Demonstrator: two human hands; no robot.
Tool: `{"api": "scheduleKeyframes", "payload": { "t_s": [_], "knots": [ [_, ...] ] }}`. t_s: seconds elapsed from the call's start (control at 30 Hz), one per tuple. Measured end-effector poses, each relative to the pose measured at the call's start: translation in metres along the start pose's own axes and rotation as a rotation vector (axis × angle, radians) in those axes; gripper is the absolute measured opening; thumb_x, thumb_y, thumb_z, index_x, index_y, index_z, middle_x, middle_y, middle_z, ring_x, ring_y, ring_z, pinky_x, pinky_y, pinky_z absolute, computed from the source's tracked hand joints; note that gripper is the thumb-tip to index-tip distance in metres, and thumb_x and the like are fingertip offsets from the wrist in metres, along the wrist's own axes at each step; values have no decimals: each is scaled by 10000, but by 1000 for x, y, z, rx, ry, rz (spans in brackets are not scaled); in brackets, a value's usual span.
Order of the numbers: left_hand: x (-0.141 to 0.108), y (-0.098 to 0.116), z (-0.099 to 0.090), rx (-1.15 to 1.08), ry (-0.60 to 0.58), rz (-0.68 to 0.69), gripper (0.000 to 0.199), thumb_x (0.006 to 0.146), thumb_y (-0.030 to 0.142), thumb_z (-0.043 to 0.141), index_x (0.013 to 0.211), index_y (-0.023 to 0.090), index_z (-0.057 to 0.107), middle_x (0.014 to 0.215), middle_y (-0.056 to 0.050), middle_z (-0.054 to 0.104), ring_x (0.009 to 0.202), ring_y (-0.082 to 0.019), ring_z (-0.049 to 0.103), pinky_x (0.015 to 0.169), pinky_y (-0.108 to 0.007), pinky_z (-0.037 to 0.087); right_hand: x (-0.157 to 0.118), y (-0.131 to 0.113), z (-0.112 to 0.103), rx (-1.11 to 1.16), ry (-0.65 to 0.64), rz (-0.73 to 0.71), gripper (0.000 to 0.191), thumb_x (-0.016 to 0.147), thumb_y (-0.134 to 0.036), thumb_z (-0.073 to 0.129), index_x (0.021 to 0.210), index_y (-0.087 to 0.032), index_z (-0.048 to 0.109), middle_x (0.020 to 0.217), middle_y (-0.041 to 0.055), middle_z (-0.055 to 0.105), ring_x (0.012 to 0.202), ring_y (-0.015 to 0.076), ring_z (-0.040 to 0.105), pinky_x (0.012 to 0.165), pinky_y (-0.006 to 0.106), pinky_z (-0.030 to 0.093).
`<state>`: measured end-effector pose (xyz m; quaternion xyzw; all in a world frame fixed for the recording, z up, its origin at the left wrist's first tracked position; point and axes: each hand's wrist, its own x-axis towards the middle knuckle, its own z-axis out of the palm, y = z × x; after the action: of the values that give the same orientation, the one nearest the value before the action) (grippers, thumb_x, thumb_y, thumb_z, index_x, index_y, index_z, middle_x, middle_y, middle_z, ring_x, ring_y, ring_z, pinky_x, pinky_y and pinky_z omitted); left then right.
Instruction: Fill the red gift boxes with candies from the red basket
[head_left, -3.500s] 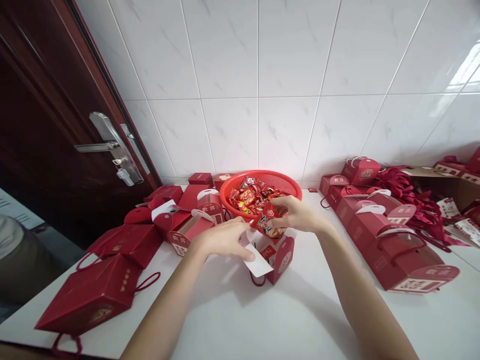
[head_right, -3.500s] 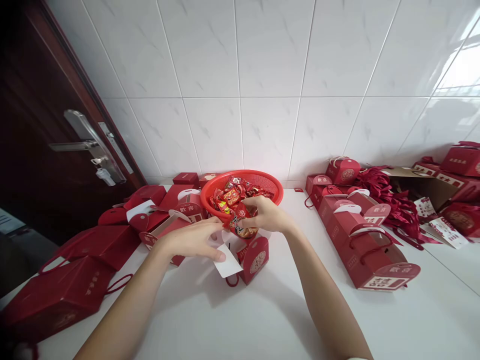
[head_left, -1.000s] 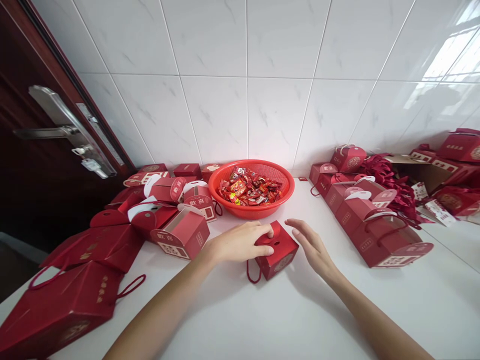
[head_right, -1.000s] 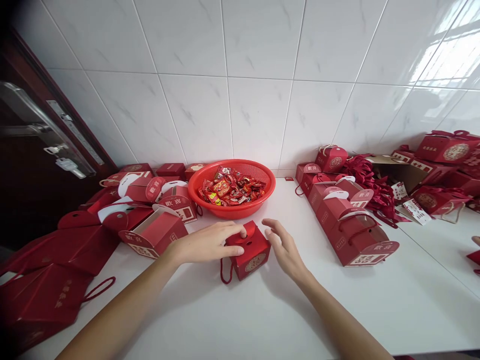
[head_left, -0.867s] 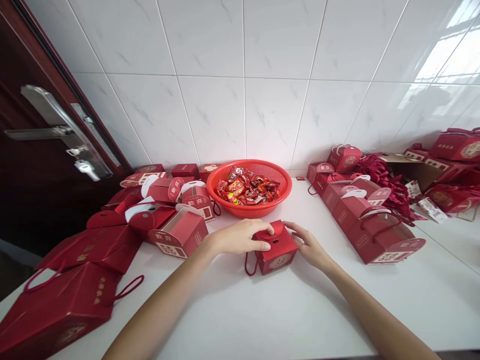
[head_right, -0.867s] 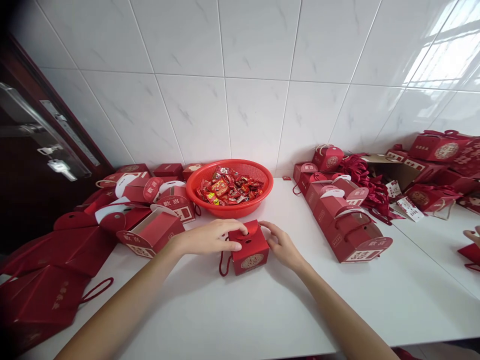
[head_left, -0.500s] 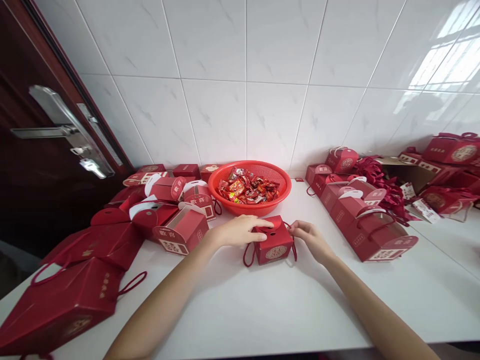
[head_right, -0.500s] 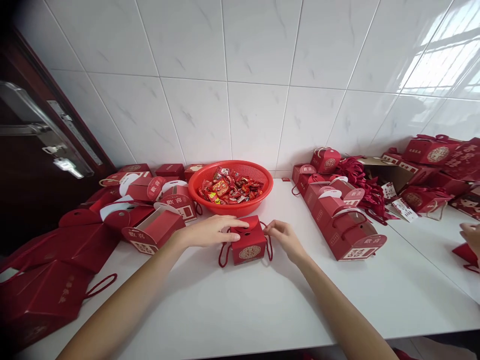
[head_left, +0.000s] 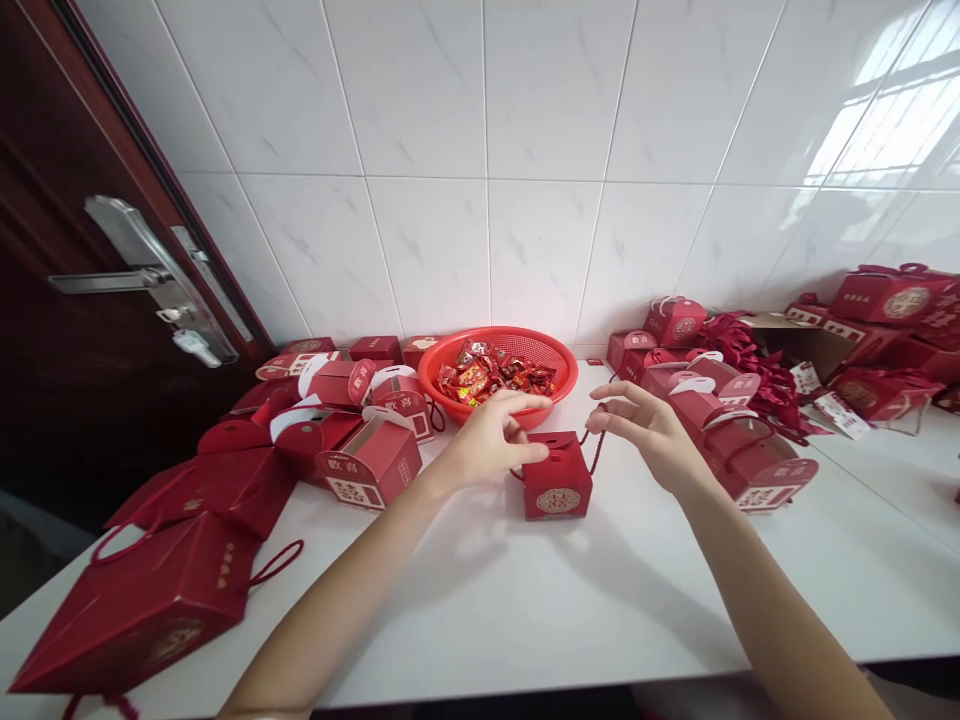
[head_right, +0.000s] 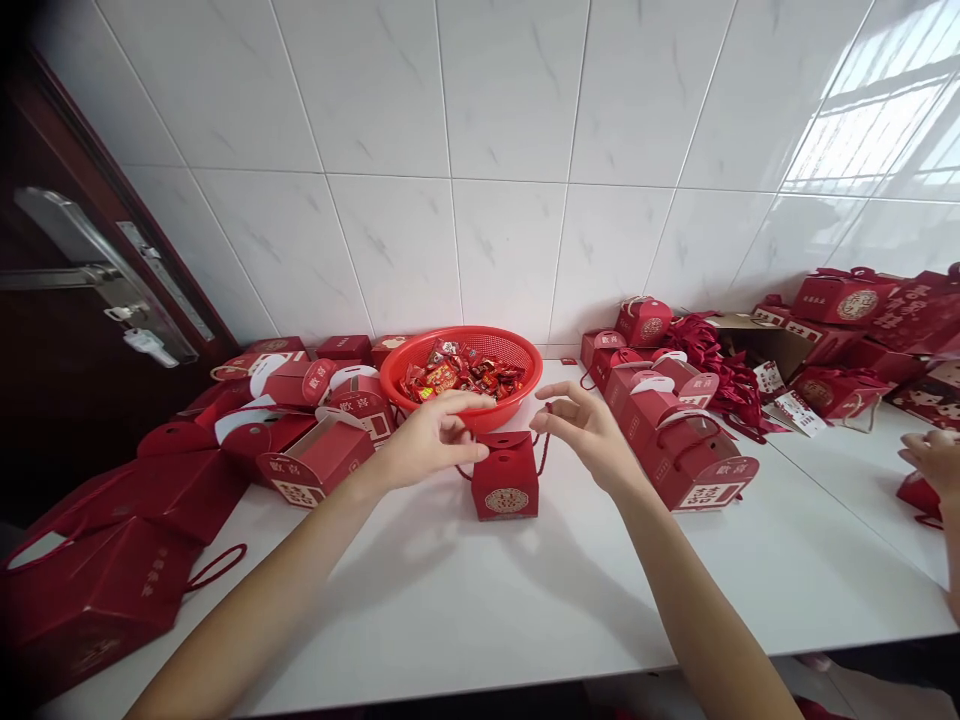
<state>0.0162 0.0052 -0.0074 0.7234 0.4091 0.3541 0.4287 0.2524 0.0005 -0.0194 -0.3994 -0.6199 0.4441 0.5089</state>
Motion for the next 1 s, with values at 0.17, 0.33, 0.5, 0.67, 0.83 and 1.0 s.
{"api": "scheduleKeyframes", "payload": {
  "t_s": [0.17, 0.33, 0.5, 0.67, 0.83, 1.0],
  "knots": [
    [-8, 27, 5, -413, -110, 129, 466, 816, 318, 743, 1252, 212, 614, 1286, -106, 622, 1247, -288, 564, 984, -388, 510, -1, -20, 18, -239, -52, -136, 259, 813, -445, 709, 793, -205, 616, 789, 20, 667, 734, 168, 620, 713, 308, 504],
    [-11, 34, 22, -381, -197, 234, 391, 855, 310, 720, 1226, 217, 639, 1318, -96, 600, 1297, -281, 523, 1043, -384, 481, -6, -17, 36, -313, -101, -202, 173, 778, -333, 702, 776, -202, 589, 763, -2, 624, 726, 157, 580, 701, 297, 497],
    [-13, 34, 27, -342, -241, 247, 414, 840, 281, 725, 1239, 220, 639, 1367, -105, 563, 1284, -285, 539, 1043, -410, 499, -9, -4, 46, -252, -46, -156, 149, 836, -337, 628, 800, -193, 615, 777, 11, 660, 702, 160, 609, 669, 299, 498],
    [-17, 31, 20, -338, -203, 237, 456, 816, 294, 757, 1256, 260, 645, 1511, -85, 454, 1404, -320, 427, 1095, -448, 464, -8, -17, 33, -210, 174, -207, 162, 814, -343, 655, 754, -192, 649, 706, 10, 676, 662, 157, 623, 645, 292, 507],
    [-17, 31, -4, -350, -98, 222, 345, 825, 316, 751, 1148, 211, 693, 1354, -102, 612, 1207, -295, 613, 1022, -432, 508, 2, -67, -38, -184, 667, -440, 47, 764, -219, 698, 737, -183, 688, 668, 6, 672, 563, 117, 583, 569, 278, 477],
    [-8, 26, -23, -337, -51, 198, 275, 810, 334, 762, 1029, 172, 729, 1188, -104, 712, 1051, -257, 685, 1004, -424, 507, 9, -100, -125, -275, 1064, -543, 206, 759, -273, 766, 615, -180, 651, 644, 55, 677, 555, 128, 601, 558, 336, 461]
  ]
}}
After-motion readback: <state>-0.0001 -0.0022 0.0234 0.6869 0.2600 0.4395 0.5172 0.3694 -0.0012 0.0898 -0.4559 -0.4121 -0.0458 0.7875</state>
